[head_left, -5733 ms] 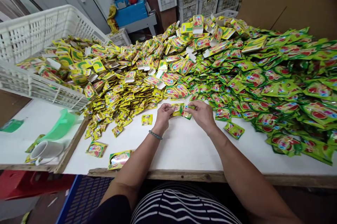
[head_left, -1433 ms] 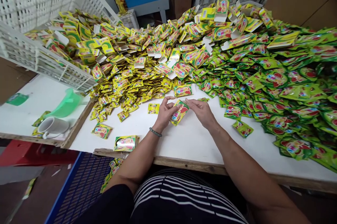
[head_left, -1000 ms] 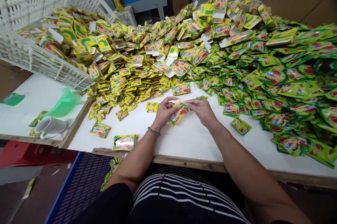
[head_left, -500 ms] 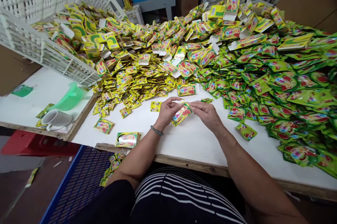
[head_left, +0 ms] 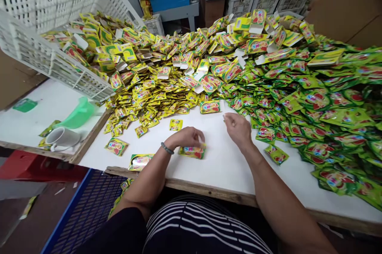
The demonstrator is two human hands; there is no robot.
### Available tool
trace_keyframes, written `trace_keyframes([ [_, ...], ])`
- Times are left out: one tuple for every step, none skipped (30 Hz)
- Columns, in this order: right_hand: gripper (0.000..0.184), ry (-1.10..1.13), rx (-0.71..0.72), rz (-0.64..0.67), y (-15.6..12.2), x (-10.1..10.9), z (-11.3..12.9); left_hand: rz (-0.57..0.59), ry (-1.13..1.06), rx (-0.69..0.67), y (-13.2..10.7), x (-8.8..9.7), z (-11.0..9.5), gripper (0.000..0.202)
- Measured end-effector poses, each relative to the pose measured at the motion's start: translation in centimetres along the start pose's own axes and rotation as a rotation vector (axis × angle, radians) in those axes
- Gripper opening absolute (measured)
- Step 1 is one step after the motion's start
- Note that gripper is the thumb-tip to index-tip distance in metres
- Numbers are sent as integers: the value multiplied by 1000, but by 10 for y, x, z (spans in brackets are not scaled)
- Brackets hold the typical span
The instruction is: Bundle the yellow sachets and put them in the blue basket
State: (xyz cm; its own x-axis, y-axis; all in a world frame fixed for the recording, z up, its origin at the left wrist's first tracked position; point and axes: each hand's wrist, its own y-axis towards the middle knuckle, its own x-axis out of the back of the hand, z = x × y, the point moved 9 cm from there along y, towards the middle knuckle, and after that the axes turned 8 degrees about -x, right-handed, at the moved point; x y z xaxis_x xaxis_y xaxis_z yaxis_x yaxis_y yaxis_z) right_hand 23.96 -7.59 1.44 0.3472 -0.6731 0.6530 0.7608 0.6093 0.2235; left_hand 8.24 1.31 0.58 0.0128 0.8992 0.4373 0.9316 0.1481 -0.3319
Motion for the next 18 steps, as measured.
trace_keyframes([
  [32, -84, -17, -21, 5, 1, -10, 103, 133, 21, -8, -2, 0, 20],
  [35, -154, -21, -19, 8, -1, -19, 166, 250, 38, -17, 0, -1, 16],
  [36, -208, -16, 3, 10, -4, -25, 192, 351, 56, -28, 5, -1, 15],
  [37, -249, -6, 41, 11, -10, -30, 190, 440, 80, -39, 13, -1, 16],
  [36, -281, 1, 85, 10, -15, -33, 170, 516, 113, -53, 24, 0, 17],
  [34, -307, 3, 127, 8, -19, -35, 140, 577, 157, -68, 36, 2, 18],
  [31, -329, 2, 163, 7, -23, -37, 109, 622, 216, -84, 49, 6, 19],
  [29, -346, -1, 190, 5, -25, -37, 79, 654, 286, -101, 62, 12, 21],
  [27, -361, -2, 207, 3, -26, -36, 49, 677, 357, -117, 75, 18, 23],
  [26, -374, -3, 217, 2, -27, -36, 16, 700, 415, -131, 88, 24, 26],
  [25, -384, 3, 224, 1, -28, -34, -23, 728, 453, -142, 99, 28, 28],
  [23, -387, 19, 232, 1, -30, -32, -75, 762, 468, -147, 109, 30, 30],
  [20, -378, 38, 240, 0, -32, -29, -142, 801, 461, -148, 118, 30, 31],
  [18, -357, 49, 243, 0, -34, -27, -221, 838, 441, -143, 124, 28, 31],
  [16, -319, 47, 246, 0, -35, -26, -301, 868, 419, -135, 127, 27, 30],
  [16, -262, 29, 246, 0, -36, -26, -373, 890, 405, -123, 128, 26, 31],
  [17, -185, 1, 246, 0, -35, -26, -431, 897, 405, -110, 127, 27, 32],
  [18, -93, -32, 247, 1, -34, -27, -473, 899, 421, -95, 124, 30, 35],
])
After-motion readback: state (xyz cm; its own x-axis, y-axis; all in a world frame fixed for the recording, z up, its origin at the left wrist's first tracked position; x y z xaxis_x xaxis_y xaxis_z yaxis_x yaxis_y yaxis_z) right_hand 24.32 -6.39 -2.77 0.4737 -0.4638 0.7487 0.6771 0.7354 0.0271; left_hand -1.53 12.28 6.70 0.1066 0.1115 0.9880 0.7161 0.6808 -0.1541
